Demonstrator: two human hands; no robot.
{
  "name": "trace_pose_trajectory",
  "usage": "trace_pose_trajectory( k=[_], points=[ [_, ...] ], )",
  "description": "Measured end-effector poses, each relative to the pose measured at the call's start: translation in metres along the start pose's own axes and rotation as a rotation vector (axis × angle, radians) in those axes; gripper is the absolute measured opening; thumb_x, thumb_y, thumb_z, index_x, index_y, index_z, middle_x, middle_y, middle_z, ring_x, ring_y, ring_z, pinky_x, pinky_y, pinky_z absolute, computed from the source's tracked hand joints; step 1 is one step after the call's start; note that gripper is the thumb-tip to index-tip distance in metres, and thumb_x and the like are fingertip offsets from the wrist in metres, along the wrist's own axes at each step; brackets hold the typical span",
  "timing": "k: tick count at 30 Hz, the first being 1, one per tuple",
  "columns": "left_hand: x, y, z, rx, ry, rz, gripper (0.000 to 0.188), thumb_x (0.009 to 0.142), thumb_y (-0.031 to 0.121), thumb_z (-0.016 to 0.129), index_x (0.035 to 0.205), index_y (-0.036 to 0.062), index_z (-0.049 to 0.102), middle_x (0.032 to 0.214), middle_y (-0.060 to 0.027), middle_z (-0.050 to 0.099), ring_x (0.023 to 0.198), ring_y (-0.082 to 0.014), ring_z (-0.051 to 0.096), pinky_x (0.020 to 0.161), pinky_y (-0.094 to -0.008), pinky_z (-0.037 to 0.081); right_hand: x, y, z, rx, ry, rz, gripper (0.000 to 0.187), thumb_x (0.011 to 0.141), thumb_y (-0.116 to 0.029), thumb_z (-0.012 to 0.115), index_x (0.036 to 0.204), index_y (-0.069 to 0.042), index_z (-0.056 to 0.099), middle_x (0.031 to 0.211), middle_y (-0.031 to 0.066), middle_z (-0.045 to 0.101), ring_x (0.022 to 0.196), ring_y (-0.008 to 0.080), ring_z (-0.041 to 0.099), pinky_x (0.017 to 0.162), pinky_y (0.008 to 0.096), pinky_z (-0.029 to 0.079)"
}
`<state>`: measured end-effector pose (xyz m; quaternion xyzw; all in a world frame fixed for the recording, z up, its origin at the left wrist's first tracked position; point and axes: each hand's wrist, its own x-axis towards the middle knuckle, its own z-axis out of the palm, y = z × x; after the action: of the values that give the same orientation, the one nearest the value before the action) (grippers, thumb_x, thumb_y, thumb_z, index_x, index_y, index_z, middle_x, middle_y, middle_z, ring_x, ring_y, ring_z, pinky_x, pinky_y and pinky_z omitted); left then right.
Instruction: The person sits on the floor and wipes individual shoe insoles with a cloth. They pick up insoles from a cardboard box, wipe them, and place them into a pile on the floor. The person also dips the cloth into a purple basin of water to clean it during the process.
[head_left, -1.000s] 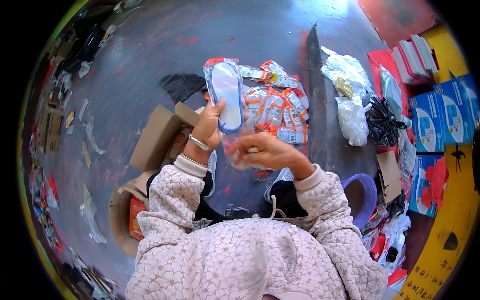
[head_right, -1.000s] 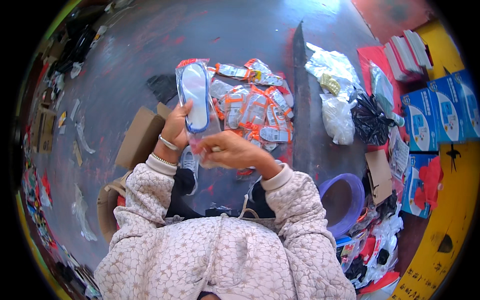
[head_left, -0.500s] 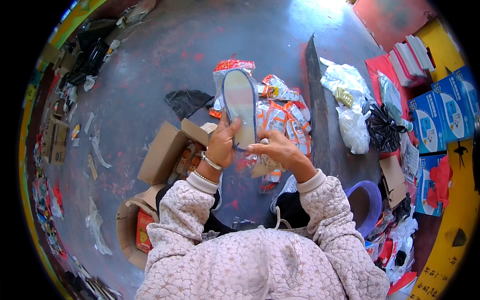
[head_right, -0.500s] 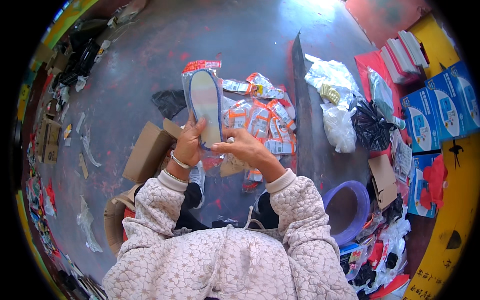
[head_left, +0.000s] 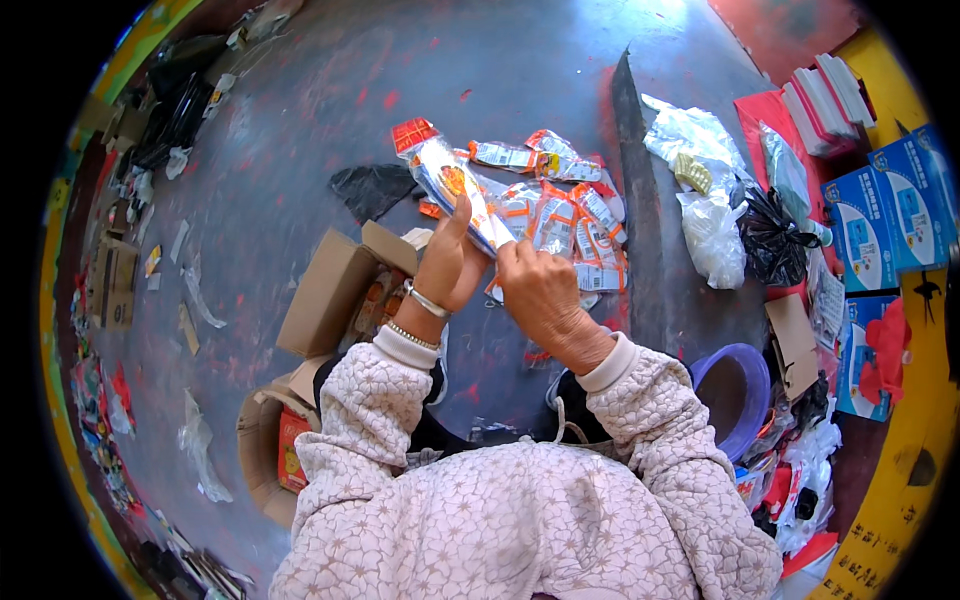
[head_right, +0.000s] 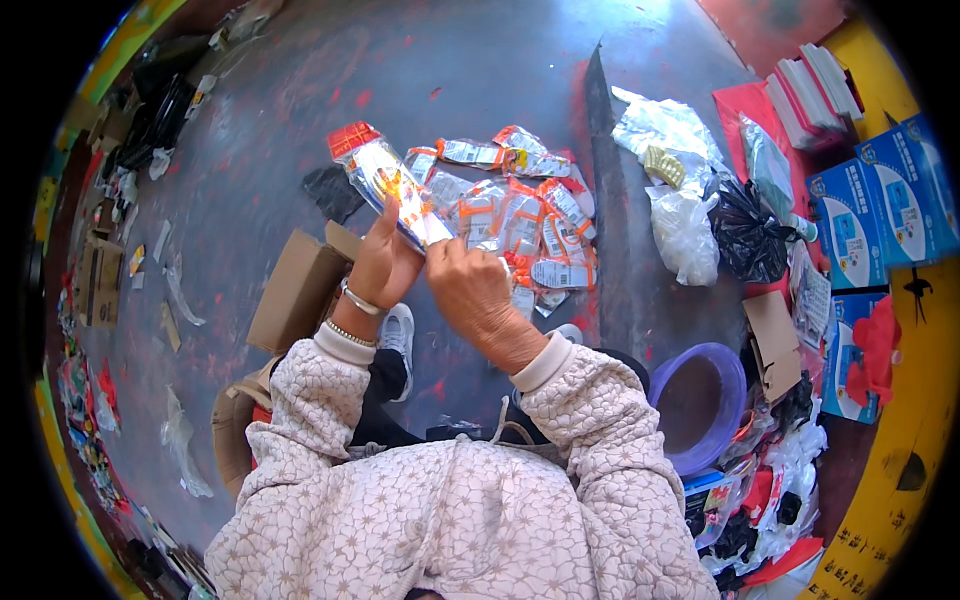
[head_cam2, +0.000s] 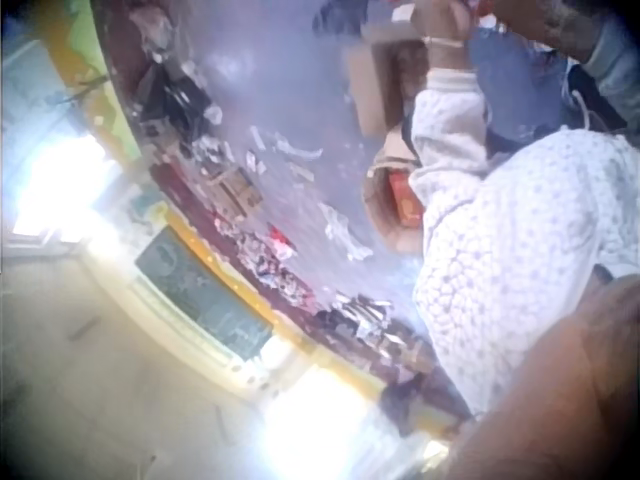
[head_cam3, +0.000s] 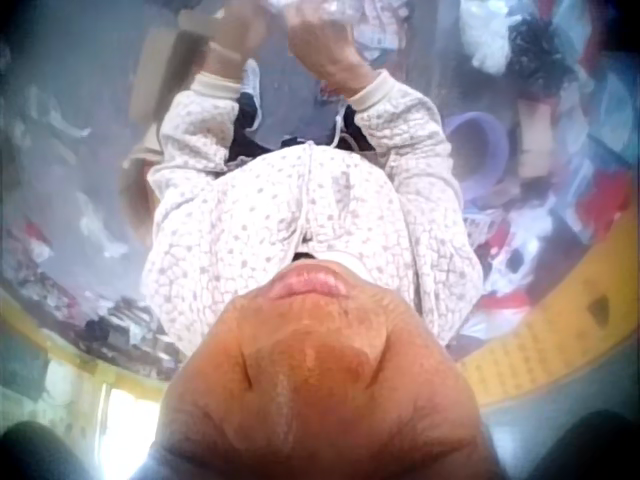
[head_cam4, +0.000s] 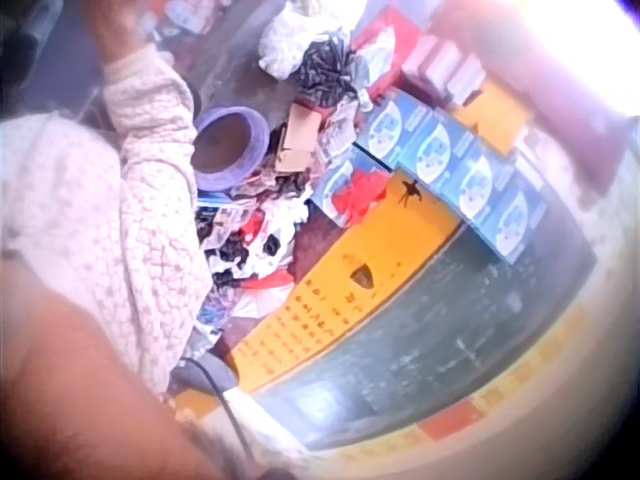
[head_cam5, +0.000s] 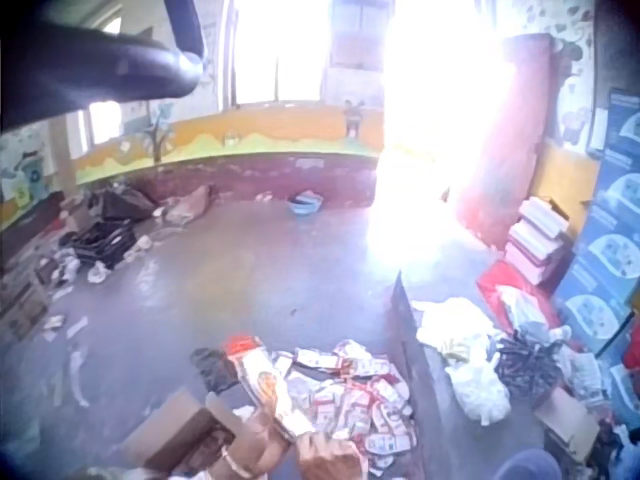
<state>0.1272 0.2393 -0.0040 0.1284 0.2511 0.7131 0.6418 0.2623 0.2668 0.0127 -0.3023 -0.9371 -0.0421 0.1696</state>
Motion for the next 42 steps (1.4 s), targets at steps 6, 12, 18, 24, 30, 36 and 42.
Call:
trace_pose_trajectory(
  k=[6,12,18,24,30,36,42],
  points=[
    [0.006,0.016,-0.015,-0.091,0.110,0.086,0.047,0.095,0.033,0.033,0.130,0.0007,0.031,0.127,-0.0135,0.043,0.115,-0.0312,0.046,0.097,-0.0487,0.037,-0.010,-0.017,-0.014,-0.065,0.014,-0.114,0.030,0.070,-0.009,0.057,0.098,0.004,0.056,0.070,0.0061,0.055,0.052,0.0150,0.057,0.047,0.0250,0.045],
    [0.001,0.019,-0.017,-0.088,0.134,-0.006,0.047,0.095,0.033,0.033,0.129,-0.0002,0.034,0.125,-0.0157,0.047,0.113,-0.0311,0.048,0.096,-0.0485,0.038,-0.005,0.019,-0.061,0.527,-0.518,-0.069,0.038,0.070,-0.010,0.062,0.105,0.004,0.056,0.082,0.0131,0.063,0.071,0.0273,0.064,0.062,0.0366,0.051],
    [-0.005,0.011,0.001,0.028,0.002,-0.124,0.047,0.092,0.023,0.045,0.130,-0.0011,0.031,0.123,-0.0189,0.047,0.109,-0.0313,0.052,0.093,-0.0467,0.043,0.009,0.089,-0.071,1.334,-0.357,0.316,0.026,0.076,-0.012,0.066,0.097,0.002,0.061,0.074,0.0065,0.063,0.072,0.0134,0.062,0.063,0.0286,0.049],
    [-0.012,0.004,0.011,0.050,-0.180,-0.284,0.070,0.073,-0.002,0.058,0.134,0.0002,0.024,0.130,-0.0202,0.042,0.114,-0.0367,0.048,0.091,-0.0474,0.045,0.013,0.089,-0.072,1.306,0.251,0.534,0.013,0.082,-0.012,0.063,0.087,0.000,0.062,0.072,0.0060,0.062,0.063,0.0100,0.060,0.056,0.0211,0.048],
    [-0.015,-0.005,0.022,0.013,-0.244,-0.470,0.068,0.070,-0.003,0.057,0.131,0.0015,0.029,0.125,-0.0202,0.046,0.110,-0.0359,0.051,0.091,-0.0468,0.045,0.017,0.073,-0.081,1.143,0.586,0.516,0.004,0.079,-0.005,0.063,0.081,-0.004,0.059,0.073,0.0068,0.061,0.062,0.0115,0.060,0.052,0.0230,0.047],
    [-0.034,-0.013,0.018,0.227,-0.224,-0.600,0.066,0.065,-0.005,0.052,0.128,0.0045,0.035,0.119,-0.0182,0.050,0.106,-0.0343,0.054,0.088,-0.0481,0.047,0.015,0.059,-0.012,0.615,0.413,-0.188,0.017,0.071,0.003,0.061,0.086,-0.004,0.059,0.085,0.0104,0.060,0.079,0.0253,0.062,0.069,0.0305,0.050],
    [-0.030,-0.003,0.016,0.073,-0.298,-0.501,0.071,0.068,-0.002,0.053,0.134,0.0018,0.027,0.128,-0.0224,0.043,0.106,-0.0383,0.053,0.081,-0.0468,0.051,0.009,0.148,0.004,0.597,0.587,0.684,0.009,0.074,0.000,0.063,0.083,-0.002,0.062,0.075,0.0084,0.062,0.066,0.0159,0.059,0.060,0.0267,0.047]
  ],
)
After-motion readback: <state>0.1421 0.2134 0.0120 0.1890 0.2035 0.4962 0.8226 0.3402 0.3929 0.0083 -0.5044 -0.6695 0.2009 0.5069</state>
